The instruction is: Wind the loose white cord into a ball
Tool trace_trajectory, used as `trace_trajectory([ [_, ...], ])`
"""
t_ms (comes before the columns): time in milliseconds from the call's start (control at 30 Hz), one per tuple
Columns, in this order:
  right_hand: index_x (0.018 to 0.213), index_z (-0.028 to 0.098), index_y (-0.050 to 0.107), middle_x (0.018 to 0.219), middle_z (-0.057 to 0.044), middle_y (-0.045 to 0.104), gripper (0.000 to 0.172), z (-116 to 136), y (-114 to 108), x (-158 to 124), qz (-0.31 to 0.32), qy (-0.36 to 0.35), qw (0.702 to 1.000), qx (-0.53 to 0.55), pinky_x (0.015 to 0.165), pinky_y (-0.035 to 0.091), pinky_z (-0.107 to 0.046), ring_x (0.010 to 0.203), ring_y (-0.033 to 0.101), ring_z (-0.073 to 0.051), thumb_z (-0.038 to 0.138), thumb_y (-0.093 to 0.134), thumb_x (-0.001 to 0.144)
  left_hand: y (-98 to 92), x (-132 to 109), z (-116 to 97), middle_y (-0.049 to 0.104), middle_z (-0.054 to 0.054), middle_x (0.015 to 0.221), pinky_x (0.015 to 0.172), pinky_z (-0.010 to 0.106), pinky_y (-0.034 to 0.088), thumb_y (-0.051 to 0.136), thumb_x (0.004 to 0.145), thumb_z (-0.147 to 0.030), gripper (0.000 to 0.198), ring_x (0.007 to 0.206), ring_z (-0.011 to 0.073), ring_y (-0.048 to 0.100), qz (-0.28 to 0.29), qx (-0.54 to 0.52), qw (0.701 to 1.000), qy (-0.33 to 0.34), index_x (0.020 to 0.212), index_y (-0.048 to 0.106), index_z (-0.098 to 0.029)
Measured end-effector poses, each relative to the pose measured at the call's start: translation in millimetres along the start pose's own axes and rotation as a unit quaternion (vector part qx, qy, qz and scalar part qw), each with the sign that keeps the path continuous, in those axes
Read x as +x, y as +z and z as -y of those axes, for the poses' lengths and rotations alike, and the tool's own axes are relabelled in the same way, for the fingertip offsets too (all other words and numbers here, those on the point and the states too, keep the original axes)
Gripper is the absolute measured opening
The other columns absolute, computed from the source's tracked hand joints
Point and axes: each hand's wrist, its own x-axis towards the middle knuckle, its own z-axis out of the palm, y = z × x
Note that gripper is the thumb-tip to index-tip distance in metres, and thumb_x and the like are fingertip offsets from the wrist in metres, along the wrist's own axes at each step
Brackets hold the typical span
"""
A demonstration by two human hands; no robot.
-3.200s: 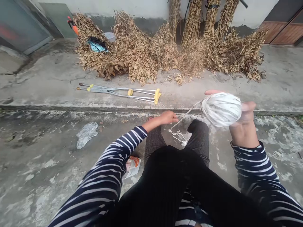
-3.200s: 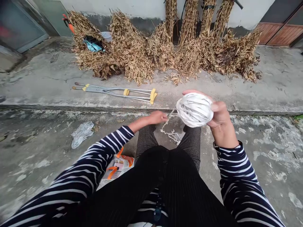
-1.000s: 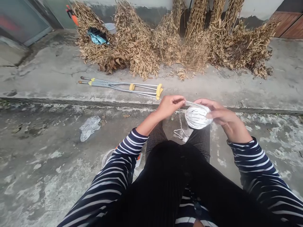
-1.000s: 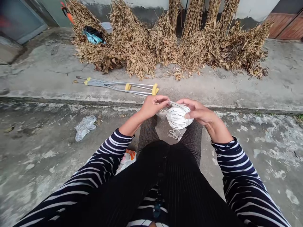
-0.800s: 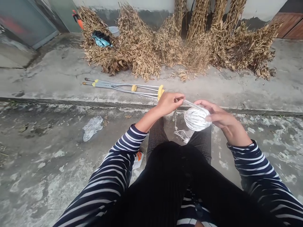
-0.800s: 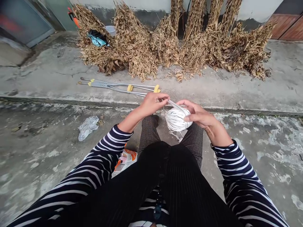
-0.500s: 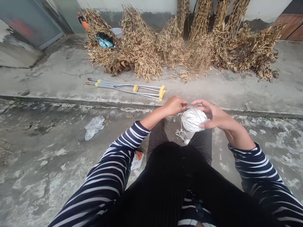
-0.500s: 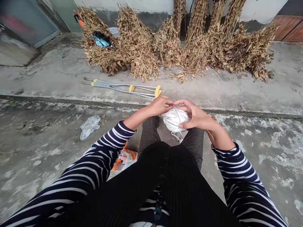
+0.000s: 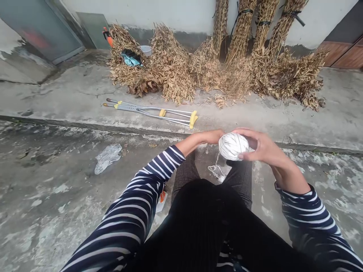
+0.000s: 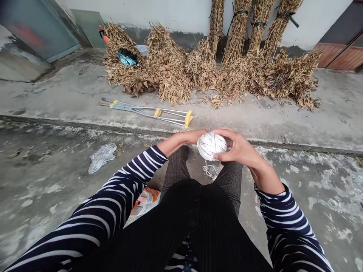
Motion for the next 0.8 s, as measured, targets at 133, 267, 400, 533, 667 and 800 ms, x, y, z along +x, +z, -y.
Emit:
trace_trajectory([
  [133,0.115,0.02,0.078,0.111,-0.01,0.08,0.063,-21.2,-14.5,11.0,-0.03,0.043,0.99,0.133,0.094,0.061,-0.043,0.103,0.075,-0.029,0.035,0.097,0.058,14.5,-14.3,0.5,0.076,0.007,0.071,0.08,0.033,0.059,0.085,0.075,-0.031,0.017,0.073,0.02,0.07,0.168,-0.109,0.98,-0.008,0.071,0.078,-0.016],
  [267,0.114,0.019,0.076,0.107,-0.011,0.081,0.062,-38.2,-33.8,26.6,-0.081,0.041,0.973,0.21,0.087,0.065,-0.046,0.104,0.076,-0.034,0.044,0.091,0.059,15.6,-33.0,1.5,0.081,0.009,0.087,0.094,0.033,0.057,0.085,0.077,-0.035,0.023,0.086,0.0197,0.075,0.087,-0.117,0.989,-0.001,0.084,0.082,-0.014],
  [400,0.117,0.02,0.075,0.109,-0.011,0.081,0.057,-34.1,-44.5,37.4,-0.096,0.031,0.97,0.223,0.092,0.066,-0.05,0.111,0.074,-0.035,0.041,0.087,0.065,15.7,-35.6,-0.1,0.08,0.013,0.115,0.089,0.031,0.059,0.076,0.085,-0.03,0.028,0.106,0.022,0.074,-0.196,-0.124,0.972,0.04,0.107,0.079,-0.014],
  [533,0.107,0.019,0.075,0.107,-0.011,0.08,0.045,-21.7,-41.6,46.7,-0.083,0.024,0.976,0.199,0.092,0.066,-0.049,0.108,0.074,-0.033,0.036,0.086,0.068,24.8,-17.3,-9.5,0.075,0.015,0.128,0.073,0.027,0.062,0.079,0.081,-0.026,0.047,0.112,0.025,0.072,-0.271,-0.156,0.947,0.073,0.126,0.071,-0.016],
  [667,0.095,0.019,0.072,0.101,-0.011,0.078,0.034,-14.0,-36.4,55.7,-0.064,0.018,0.98,0.185,0.092,0.064,-0.051,0.103,0.074,-0.033,0.037,0.086,0.07,36.3,3.5,-21.6,0.08,0.009,0.106,0.071,0.027,0.062,0.08,0.078,-0.019,0.035,0.094,0.0212,0.075,-0.29,-0.174,0.936,0.094,0.112,0.072,-0.015],
  [800,0.093,0.02,0.071,0.101,-0.011,0.078,0.032,-5.6,-37.8,61.0,-0.052,0.022,0.983,0.177,0.095,0.063,-0.055,0.103,0.074,-0.033,0.037,0.087,0.071,32.4,8.3,-31.1,0.071,-0.001,0.065,0.06,0.021,0.052,0.068,0.079,-0.009,0.008,0.06,0.0116,0.064,-0.338,-0.148,0.926,0.085,0.083,0.071,-0.015],
])
